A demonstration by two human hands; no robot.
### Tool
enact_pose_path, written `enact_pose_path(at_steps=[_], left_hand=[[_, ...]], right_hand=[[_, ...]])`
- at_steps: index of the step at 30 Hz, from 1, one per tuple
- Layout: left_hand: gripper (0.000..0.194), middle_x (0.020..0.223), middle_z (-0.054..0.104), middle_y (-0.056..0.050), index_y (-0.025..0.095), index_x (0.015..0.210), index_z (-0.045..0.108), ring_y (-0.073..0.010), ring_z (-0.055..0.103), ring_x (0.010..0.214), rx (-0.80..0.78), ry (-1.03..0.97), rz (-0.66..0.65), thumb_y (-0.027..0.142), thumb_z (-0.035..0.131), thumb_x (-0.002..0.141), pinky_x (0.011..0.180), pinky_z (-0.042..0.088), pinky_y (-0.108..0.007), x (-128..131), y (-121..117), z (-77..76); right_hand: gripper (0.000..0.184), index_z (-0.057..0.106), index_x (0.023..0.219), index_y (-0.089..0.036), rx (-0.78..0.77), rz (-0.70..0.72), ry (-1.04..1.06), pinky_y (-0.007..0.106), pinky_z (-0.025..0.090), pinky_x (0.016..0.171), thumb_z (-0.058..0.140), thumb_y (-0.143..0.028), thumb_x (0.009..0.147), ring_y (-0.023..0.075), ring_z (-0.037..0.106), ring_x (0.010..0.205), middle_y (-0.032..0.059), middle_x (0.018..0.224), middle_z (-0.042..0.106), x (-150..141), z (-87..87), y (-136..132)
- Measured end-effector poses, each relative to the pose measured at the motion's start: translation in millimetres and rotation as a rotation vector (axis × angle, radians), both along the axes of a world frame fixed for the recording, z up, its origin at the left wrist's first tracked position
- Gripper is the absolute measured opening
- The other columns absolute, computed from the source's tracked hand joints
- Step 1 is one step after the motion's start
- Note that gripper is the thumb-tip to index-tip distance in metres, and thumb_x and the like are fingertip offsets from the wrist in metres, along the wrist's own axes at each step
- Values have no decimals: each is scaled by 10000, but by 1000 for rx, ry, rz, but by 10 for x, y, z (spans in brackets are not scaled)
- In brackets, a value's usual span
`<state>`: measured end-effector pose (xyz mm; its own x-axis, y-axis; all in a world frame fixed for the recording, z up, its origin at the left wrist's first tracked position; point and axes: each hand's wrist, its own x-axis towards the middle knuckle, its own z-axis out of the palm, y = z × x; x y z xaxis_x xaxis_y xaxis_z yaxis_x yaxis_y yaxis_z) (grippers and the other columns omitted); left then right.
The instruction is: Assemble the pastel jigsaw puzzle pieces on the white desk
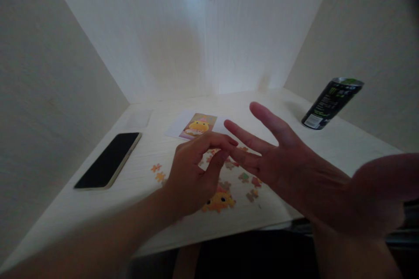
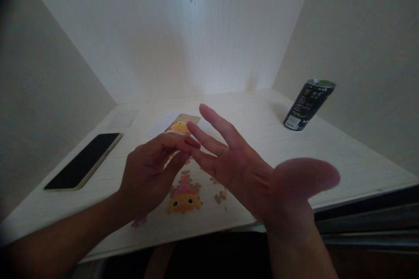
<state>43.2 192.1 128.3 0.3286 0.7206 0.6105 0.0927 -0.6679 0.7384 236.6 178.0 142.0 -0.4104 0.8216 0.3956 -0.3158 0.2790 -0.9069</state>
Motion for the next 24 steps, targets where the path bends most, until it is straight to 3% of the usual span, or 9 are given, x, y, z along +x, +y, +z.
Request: enact_pose_path(at_steps=[6,10,13,17,20,24], left_hand=[[72,1108,632,-64,150,908,600,-198,590,1070,4,-27,19,78,594,901,989,501,-491,-4,-18,7],[106,1177,613,-78,149,942,597,-219,569,1136,11,-63,37,62,612,884,1020,485,-511,16,-32,22],[118,1206,567,-101,128,927,580,-225,546,1166,-3,-152,67,75,657,856,1008,508,-450,46,-19,44],[131,969,616,-79,105,923,623,-149,617,891,-204,-141,72,218,674,881,810,558,-285,57,23,68],[189,909,641,-67,107,929,652,-146,632,837,-364,-165,24,289,677,884,771,541,-261,45,46,74],[248,863,642,-64,101,917,665,-149,632,803,-467,-184,29,336,714,853,728,524,-249,35,52,77]], right_hand=[[646,465,1383,-503,-95,-62,-73,592,372,1105,544,-746,789,313,349,1438,-77,1519,450,-41,94,-78],[721,457,1399,-475,-69,-78,-12,642,371,1079,488,-817,765,346,361,1424,-45,1482,502,-27,71,-45],[795,419,1437,-448,-35,-55,55,664,357,1081,488,-839,748,367,361,1420,1,1468,522,-59,21,-10],[914,400,1469,-372,69,-155,110,666,331,1110,510,-862,705,391,345,1424,67,1490,493,-191,-93,-21],[933,400,1476,-322,165,-262,106,655,334,1119,516,-848,714,395,374,1409,105,1472,508,-306,-194,-36],[850,444,1453,-305,307,-388,117,633,417,1076,496,-808,770,392,454,1356,106,1465,514,-413,-266,-31]])
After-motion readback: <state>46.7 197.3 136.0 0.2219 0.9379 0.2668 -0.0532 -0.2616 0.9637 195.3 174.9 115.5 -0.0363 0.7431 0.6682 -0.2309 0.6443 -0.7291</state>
